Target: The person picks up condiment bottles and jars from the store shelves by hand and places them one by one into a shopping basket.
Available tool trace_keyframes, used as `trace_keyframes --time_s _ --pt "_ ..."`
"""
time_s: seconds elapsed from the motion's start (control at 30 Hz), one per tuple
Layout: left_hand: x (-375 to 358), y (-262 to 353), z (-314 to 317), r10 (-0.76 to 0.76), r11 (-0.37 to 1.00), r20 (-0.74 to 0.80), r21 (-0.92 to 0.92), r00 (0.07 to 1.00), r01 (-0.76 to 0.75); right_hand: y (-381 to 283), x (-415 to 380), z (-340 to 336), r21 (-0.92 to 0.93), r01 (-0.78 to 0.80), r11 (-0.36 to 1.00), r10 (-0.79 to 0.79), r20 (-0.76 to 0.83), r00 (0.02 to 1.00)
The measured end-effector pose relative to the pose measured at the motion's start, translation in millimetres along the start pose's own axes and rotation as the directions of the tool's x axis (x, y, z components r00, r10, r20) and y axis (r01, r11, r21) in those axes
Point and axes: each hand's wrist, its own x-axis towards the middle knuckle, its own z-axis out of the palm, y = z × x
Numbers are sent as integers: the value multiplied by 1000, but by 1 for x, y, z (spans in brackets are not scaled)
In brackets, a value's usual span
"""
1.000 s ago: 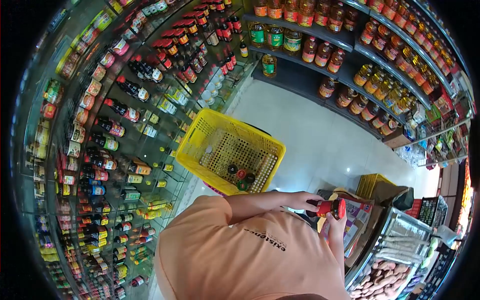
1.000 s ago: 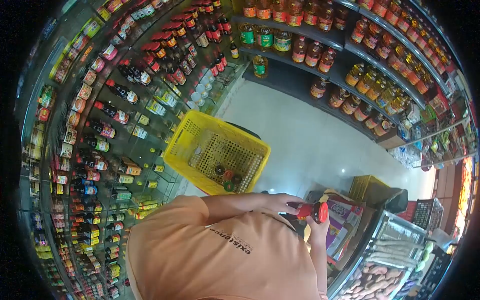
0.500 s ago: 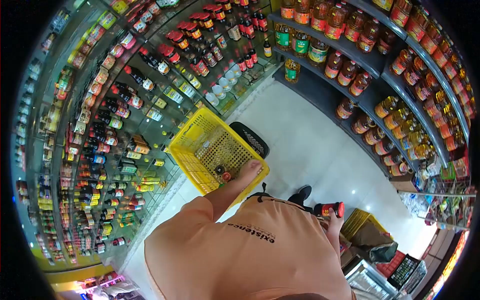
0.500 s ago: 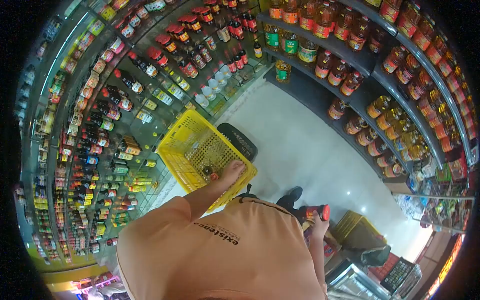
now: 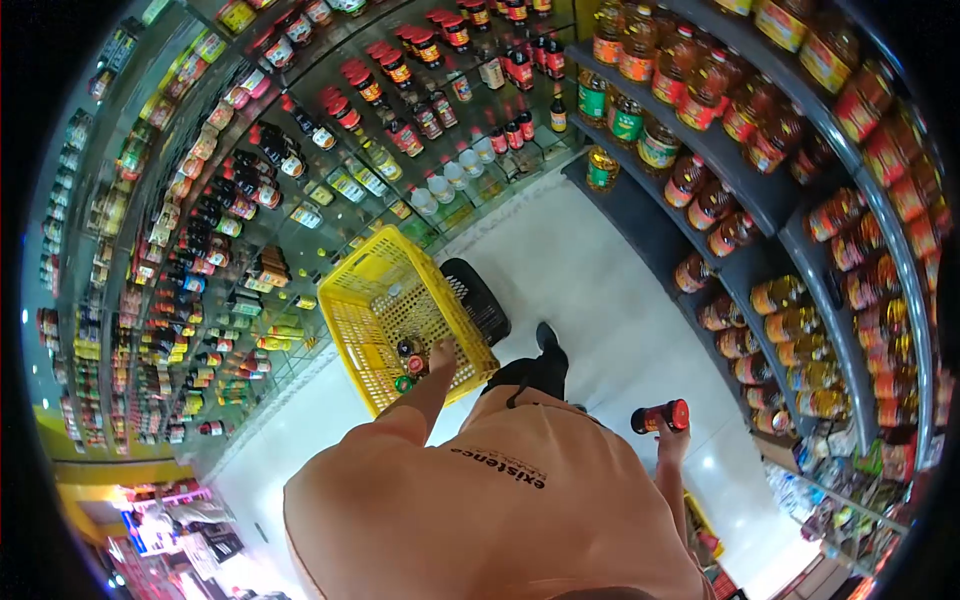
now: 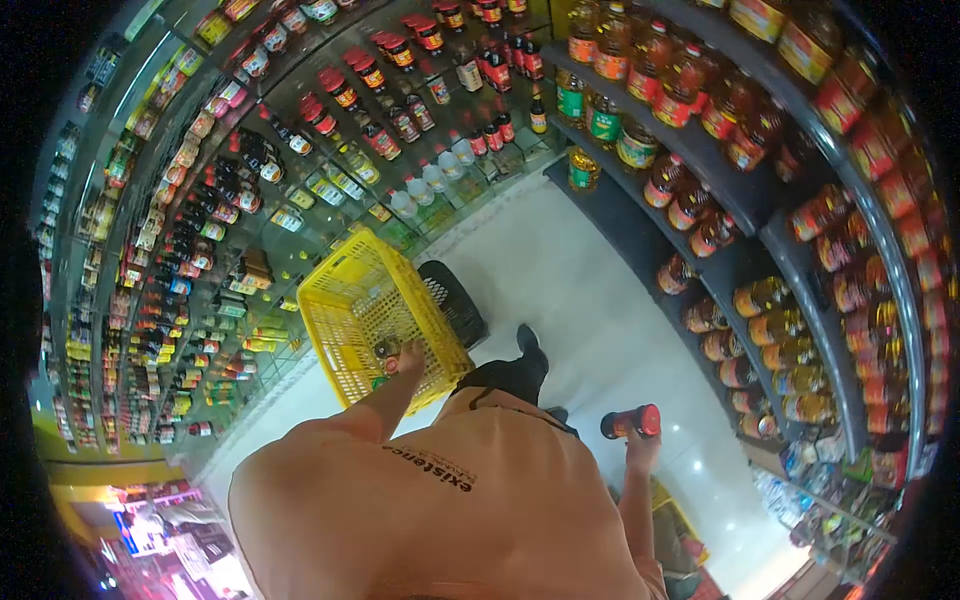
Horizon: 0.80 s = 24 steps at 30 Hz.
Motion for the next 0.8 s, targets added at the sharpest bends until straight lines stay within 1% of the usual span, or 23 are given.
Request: trace_keyframes --time_s 0.07,0.1,0.13,0.2,0.23,0.27,0.33,0.4,0.43,0.47,0.53,0.6,0.63,0.67,0.7,0.73,0.77,0.8 --pt "28 14 9 -156 988 -51 5 986 157 -33 30 19 6 46 999 -46 96 994" --pt "44 16 15 -167 986 -53 -14 984 167 -49 44 32 17 60 998 -61 110 992" --pt "57 15 20 -129 991 -73 -41 989 126 -66 56 44 -5 64 998 -63 138 988" --pt "87 16 44 -54 994 -121 -99 991 42 -105 78 70 24 86 996 -89 169 982" --pt "61 79 18 -244 968 -44 43 969 246 -123 89 84 11 102 995 -103 175 979" --pt "73 86 26 -254 967 -44 22 966 255 -135 106 98 20 103 995 -104 184 977" --pt "77 74 34 -303 947 -42 99 952 306 -196 116 122 10 107 994 -107 206 973" --pt "71 84 29 -306 944 -45 110 951 309 -249 134 151 23 138 990 -140 230 963" --pt "70 88 26 -297 945 -42 134 954 300 -267 142 165 46 158 986 -165 241 957" --pt "81 80 31 -300 944 -49 128 953 304 -266 172 179 70 175 982 -187 288 939" --pt "104 56 45 -427 886 -15 196 904 421 -310 196 209 98 273 957 -290 316 903" --pt "101 65 39 -431 888 -30 161 902 430 -357 220 238 116 301 947 -323 325 889" --pt "101 71 36 -430 893 -39 126 902 431 -390 226 250 104 350 931 -364 355 861" --pt "112 36 49 -391 901 -24 195 920 388 -416 247 267 -41 371 928 -322 413 852" --pt "123 3 62 -352 902 -9 262 936 342 -429 272 286 198 435 878 -474 474 742" --pt "132 -23 73 -312 899 6 326 950 293 -466 270 306 354 595 721 -693 389 608" --pt "122 6 65 -378 897 -39 231 925 377 -492 291 321 412 586 698 -710 507 489" --pt "111 36 57 -442 884 -84 125 893 450 -524 300 338 292 665 688 -692 540 479"
